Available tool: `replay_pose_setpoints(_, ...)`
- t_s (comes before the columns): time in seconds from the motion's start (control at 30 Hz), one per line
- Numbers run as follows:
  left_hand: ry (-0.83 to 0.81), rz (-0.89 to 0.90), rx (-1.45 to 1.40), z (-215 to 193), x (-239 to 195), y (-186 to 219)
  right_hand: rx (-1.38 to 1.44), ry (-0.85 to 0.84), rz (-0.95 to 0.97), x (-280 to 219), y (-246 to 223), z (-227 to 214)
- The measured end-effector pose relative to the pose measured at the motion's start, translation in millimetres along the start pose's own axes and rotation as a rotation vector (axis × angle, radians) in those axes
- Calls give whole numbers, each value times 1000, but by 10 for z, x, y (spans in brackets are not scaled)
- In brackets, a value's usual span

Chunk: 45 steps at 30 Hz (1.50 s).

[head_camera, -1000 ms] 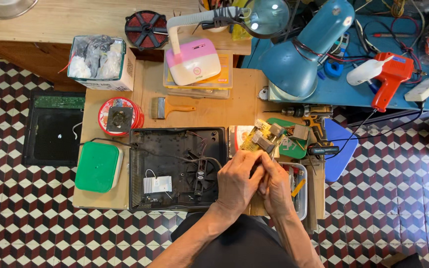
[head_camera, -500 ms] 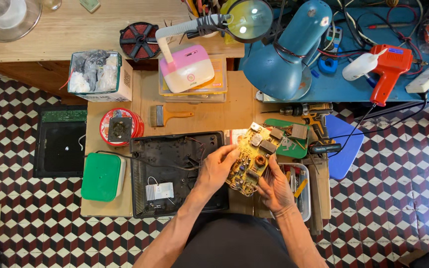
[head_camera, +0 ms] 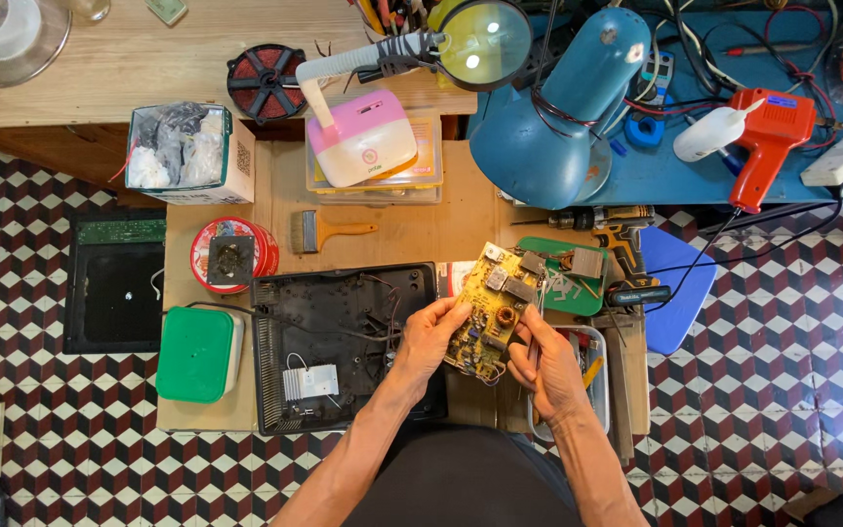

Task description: The person tests a circuit board with multimeter probes, flips it over, and uses a power drill to remove a heatsink. They then use a screwdriver to adjust components on the board and place the heatsink into a black plastic housing.

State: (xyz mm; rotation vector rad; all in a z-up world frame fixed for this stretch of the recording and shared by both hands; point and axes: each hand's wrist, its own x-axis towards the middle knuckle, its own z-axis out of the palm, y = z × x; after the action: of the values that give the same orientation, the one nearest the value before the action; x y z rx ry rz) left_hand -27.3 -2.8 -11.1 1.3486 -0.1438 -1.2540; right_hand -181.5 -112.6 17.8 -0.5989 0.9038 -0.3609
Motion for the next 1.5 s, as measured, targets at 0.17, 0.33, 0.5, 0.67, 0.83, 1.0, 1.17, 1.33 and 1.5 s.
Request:
replay_pose_setpoints(0.17,88,164,66,62,131,-12,-112,71,-42,154,71,-147)
replay_pose_setpoints(0.33,236,270,441,88,206,71,-206,99,32,281,5,-221)
replay_pose_setpoints(0.5,279,505,729,87,301,146,-351,65,59,252,-148,-149)
replay_pose_setpoints(0.67,264,725,927,61,411,170,-350,93,121,109,-192,-96)
replay_pose_setpoints(0.83,250,714,1118,86,427,318,-261,53,142,-47,-241,-217)
replay_pose_setpoints(1.0,280,757,1097,156,289,445,-23,85,-55,-144,-422,-396)
replay_pose_setpoints(1.17,381,854,963,92,49,434,-158,210,-259,-201,-600,-421)
replay_pose_setpoints(1.33,652,449,422,-503,-219,290,-488,305,-322,-369,-631,-379)
replay_pose_setpoints(1.5,982,289,117,-1477,-599,-233,-645,112,-269,-445,-386,-239)
